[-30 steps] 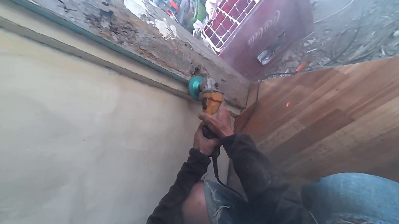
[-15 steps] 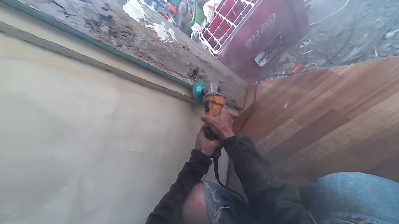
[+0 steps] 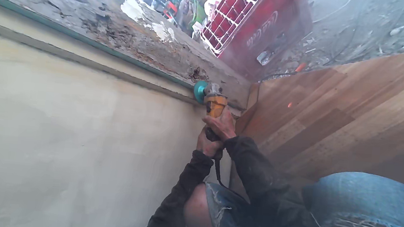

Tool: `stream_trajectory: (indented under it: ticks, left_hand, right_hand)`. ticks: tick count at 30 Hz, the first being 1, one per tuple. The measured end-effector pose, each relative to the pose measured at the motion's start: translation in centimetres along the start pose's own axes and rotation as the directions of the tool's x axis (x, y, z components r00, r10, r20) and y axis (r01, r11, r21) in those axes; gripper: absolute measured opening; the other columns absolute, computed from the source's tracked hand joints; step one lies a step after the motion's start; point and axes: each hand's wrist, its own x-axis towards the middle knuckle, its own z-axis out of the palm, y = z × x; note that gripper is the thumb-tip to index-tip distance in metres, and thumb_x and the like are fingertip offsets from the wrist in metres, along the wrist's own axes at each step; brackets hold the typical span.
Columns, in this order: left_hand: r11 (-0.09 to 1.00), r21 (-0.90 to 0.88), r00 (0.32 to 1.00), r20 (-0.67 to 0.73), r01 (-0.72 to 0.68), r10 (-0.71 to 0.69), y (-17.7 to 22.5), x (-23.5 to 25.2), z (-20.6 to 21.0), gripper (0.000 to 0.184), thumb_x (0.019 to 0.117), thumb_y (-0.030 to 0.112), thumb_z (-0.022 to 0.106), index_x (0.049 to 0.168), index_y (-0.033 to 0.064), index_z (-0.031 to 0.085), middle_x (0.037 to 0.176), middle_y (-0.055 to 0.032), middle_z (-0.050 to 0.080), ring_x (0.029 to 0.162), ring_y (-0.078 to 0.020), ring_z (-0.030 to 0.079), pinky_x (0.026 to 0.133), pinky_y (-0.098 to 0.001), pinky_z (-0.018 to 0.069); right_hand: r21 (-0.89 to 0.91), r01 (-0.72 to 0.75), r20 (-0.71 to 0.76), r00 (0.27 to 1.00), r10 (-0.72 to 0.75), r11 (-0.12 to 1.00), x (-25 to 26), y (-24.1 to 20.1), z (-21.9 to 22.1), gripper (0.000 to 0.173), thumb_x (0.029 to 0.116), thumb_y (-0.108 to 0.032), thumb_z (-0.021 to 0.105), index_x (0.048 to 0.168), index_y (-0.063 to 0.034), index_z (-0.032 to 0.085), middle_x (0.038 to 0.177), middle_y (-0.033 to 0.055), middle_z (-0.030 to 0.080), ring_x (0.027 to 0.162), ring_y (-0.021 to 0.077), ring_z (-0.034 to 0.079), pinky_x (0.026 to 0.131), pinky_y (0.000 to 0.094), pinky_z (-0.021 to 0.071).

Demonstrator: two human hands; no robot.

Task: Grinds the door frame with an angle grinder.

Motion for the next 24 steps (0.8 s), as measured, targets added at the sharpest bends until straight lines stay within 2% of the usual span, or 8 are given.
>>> stream_trajectory:
  ticks: [5, 9, 12, 16, 18, 19, 22, 24]
  left_hand:
    - [0.999, -0.008, 0.998, -0.039, -0.047, 0.046, 0.4, -0.3, -0.6, 0.070, 0.0670, 0.001, 0.080, 0.131, -0.0030, 0.053, 0.091, -0.0102, 0.070, 0.076, -0.0148, 0.069, 0.071, -0.0338, 0.0610]
    - [1.000, 0.028, 0.999, 0.036, 0.013, -0.014, -0.5, 0.2, 0.2, 0.068, 0.0675, 0.000, 0.078, 0.130, -0.0039, 0.053, 0.091, -0.0128, 0.069, 0.073, -0.0183, 0.069, 0.068, -0.0368, 0.0609]
    - [0.999, 0.037, 0.998, 0.056, 0.023, -0.025, -0.9, 0.6, 0.6, 0.067, 0.0670, 0.000, 0.077, 0.130, -0.0052, 0.053, 0.093, -0.0141, 0.069, 0.073, -0.0190, 0.069, 0.068, -0.0371, 0.0611]
    - [1.000, -0.023, 1.000, -0.006, 0.004, -0.004, 0.1, -0.2, -0.2, 0.067, 0.0669, -0.002, 0.077, 0.130, -0.0038, 0.053, 0.090, -0.0131, 0.069, 0.071, -0.0182, 0.068, 0.066, -0.0366, 0.0604]
    - [0.999, -0.038, 0.998, -0.052, -0.037, 0.035, 0.8, -0.8, -1.0, 0.068, 0.0684, -0.002, 0.077, 0.131, -0.0029, 0.053, 0.088, -0.0115, 0.069, 0.070, -0.0170, 0.068, 0.064, -0.0355, 0.0606]
    - [0.997, -0.047, 0.996, -0.070, -0.061, 0.057, 1.0, -1.0, -1.2, 0.067, 0.0693, -0.002, 0.079, 0.131, -0.0026, 0.053, 0.087, -0.0110, 0.070, 0.069, -0.0166, 0.069, 0.064, -0.0349, 0.0609]
    - [0.992, -0.090, 0.994, -0.080, -0.086, 0.079, 1.3, -1.3, -1.3, 0.067, 0.0684, -0.005, 0.077, 0.130, -0.0011, 0.052, 0.083, -0.0110, 0.069, 0.065, -0.0173, 0.068, 0.059, -0.0347, 0.0599]
    - [0.995, -0.079, 0.996, -0.058, -0.065, 0.060, 0.7, -1.0, -1.1, 0.069, 0.0680, -0.005, 0.078, 0.132, -0.0001, 0.052, 0.082, -0.0115, 0.068, 0.062, -0.0184, 0.067, 0.056, -0.0353, 0.0591]
  right_hand:
    - [-0.020, 0.073, 0.024, 0.997, -0.073, 0.997, 0.1, -0.9, 0.7, 0.086, 0.0722, -0.037, 0.083, 0.140, -0.0033, 0.044, 0.105, 0.0205, 0.068, 0.094, 0.0354, 0.069, 0.077, 0.0578, 0.0561]
    - [0.021, -0.023, -0.009, 1.000, 0.023, 1.000, 0.3, 0.9, 0.1, 0.085, 0.0723, -0.034, 0.085, 0.141, -0.0046, 0.044, 0.105, 0.0216, 0.067, 0.092, 0.0368, 0.068, 0.075, 0.0587, 0.0552]
    - [0.036, -0.060, -0.033, 0.998, 0.061, 0.998, 0.5, 1.6, -0.3, 0.083, 0.0730, -0.031, 0.086, 0.140, -0.0026, 0.044, 0.108, 0.0228, 0.066, 0.096, 0.0381, 0.067, 0.079, 0.0589, 0.0546]
    - [-0.002, 0.013, 0.002, 1.000, -0.013, 1.000, -0.3, -0.3, 0.2, 0.081, 0.0753, -0.032, 0.085, 0.139, -0.0023, 0.045, 0.106, 0.0224, 0.067, 0.093, 0.0371, 0.068, 0.077, 0.0584, 0.0559]
    - [-0.004, 0.083, 0.019, 0.996, -0.083, 0.997, -0.5, -1.4, 1.0, 0.084, 0.0715, -0.033, 0.083, 0.140, -0.0035, 0.044, 0.105, 0.0195, 0.068, 0.092, 0.0338, 0.069, 0.076, 0.0565, 0.0570]
    - [-0.019, 0.102, 0.031, 0.994, -0.101, 0.995, -0.6, -2.1, 1.2, 0.085, 0.0704, -0.034, 0.083, 0.140, -0.0042, 0.045, 0.106, 0.0176, 0.068, 0.095, 0.0321, 0.069, 0.080, 0.0556, 0.0576]
    - [-0.047, 0.121, 0.048, 0.992, -0.119, 0.991, -0.6, -3.1, 1.3, 0.086, 0.0693, -0.038, 0.084, 0.139, -0.0036, 0.046, 0.104, 0.0172, 0.070, 0.096, 0.0324, 0.070, 0.080, 0.0560, 0.0574]
    - [-0.029, 0.101, 0.039, 0.994, -0.100, 0.995, -0.3, -2.3, 1.2, 0.087, 0.0682, -0.038, 0.083, 0.139, -0.0041, 0.046, 0.106, 0.0167, 0.069, 0.098, 0.0321, 0.069, 0.082, 0.0558, 0.0565]
